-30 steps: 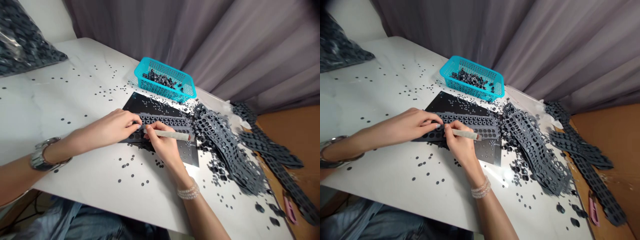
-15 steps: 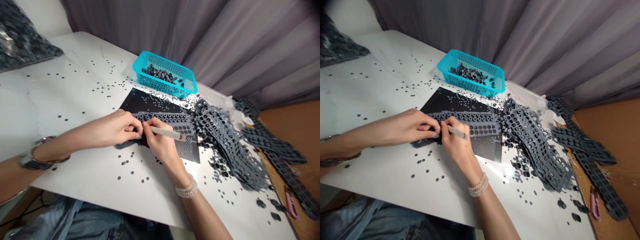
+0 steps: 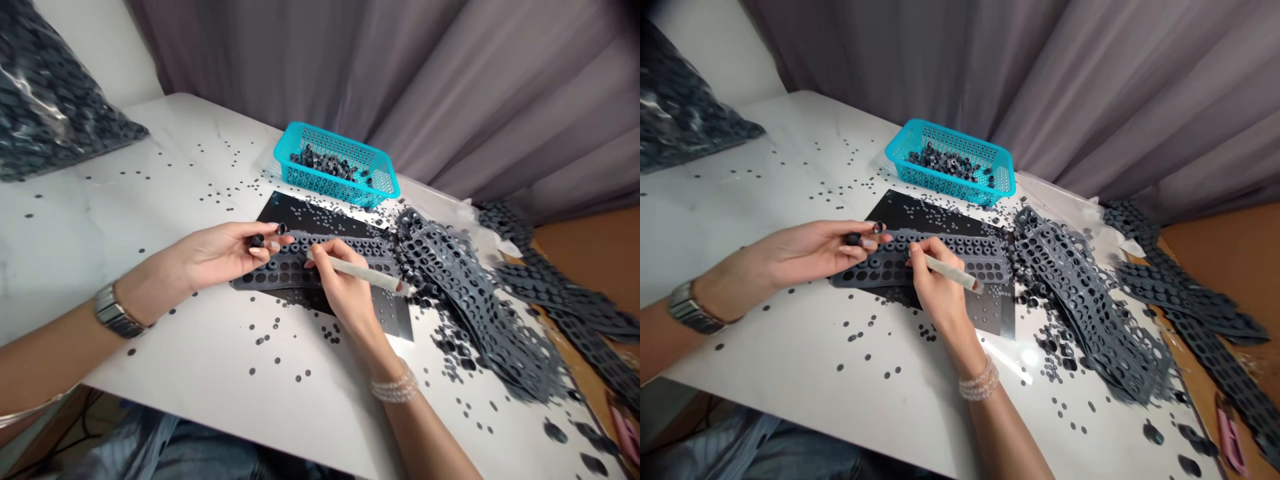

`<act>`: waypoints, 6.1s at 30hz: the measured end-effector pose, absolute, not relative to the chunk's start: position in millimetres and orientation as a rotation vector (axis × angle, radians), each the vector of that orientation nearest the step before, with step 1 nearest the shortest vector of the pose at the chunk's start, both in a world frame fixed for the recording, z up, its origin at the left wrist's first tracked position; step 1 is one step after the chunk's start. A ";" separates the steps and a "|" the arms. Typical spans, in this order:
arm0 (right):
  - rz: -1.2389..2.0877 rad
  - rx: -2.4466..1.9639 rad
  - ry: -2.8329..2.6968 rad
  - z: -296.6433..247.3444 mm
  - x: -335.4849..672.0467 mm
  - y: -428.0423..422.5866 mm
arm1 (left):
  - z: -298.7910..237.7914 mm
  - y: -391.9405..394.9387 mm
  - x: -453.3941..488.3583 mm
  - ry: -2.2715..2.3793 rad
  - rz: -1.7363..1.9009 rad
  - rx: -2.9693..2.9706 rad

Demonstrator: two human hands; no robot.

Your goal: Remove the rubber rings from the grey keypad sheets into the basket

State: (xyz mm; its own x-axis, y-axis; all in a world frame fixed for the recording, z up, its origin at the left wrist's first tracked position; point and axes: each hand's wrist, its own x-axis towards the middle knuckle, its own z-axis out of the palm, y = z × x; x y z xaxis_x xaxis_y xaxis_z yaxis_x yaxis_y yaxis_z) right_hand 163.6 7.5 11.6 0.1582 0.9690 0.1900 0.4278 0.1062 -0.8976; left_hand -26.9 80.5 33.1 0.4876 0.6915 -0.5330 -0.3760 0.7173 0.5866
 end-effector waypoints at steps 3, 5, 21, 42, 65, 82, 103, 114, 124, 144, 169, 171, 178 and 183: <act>0.714 -1.525 -1.457 8.1 161.5 9.9 | 34.0 78.4 -25.8 0.801 0.680 0.401; 0.698 -1.546 -1.452 5.7 160.2 11.4 | 33.7 77.6 -26.2 0.789 0.701 0.419; 0.934 -1.457 -1.395 15.7 155.9 23.5 | 37.7 80.8 -29.0 1.010 0.844 0.881; 0.671 -1.595 -1.591 14.8 139.2 28.7 | 42.8 75.4 -31.5 0.966 0.300 1.973; 0.909 -1.453 -1.168 17.8 149.0 28.7 | 47.7 78.9 -32.3 0.774 0.672 0.381; 0.861 -1.472 -1.531 11.0 135.5 32.9 | 32.3 74.4 -38.4 1.354 0.566 2.075; 0.924 -1.385 -1.252 10.0 140.0 31.9 | 37.5 91.8 -48.6 0.877 0.758 0.527; 0.957 -1.410 -1.227 14.4 139.7 29.3 | 34.2 83.5 -39.9 0.844 0.739 0.422; 1.001 -1.388 -1.328 14.5 137.0 38.5 | 41.8 90.7 -51.0 0.830 0.777 0.535; 0.860 -1.431 -1.617 11.2 122.8 39.6 | 23.3 76.5 -51.4 1.379 0.643 2.124; 0.968 -1.365 -1.452 12.4 124.6 38.6 | 39.7 86.6 -57.6 1.437 0.807 1.638; 0.957 -1.353 -1.346 17.2 134.5 36.8 | 37.7 87.4 -56.9 1.431 0.773 1.652; 0.893 -1.281 -1.067 27.2 169.2 36.2 | 35.2 89.9 -57.4 1.414 0.695 1.540; 0.826 -1.265 -1.064 35.5 193.5 30.7 | 31.2 91.8 -60.0 1.334 0.717 1.439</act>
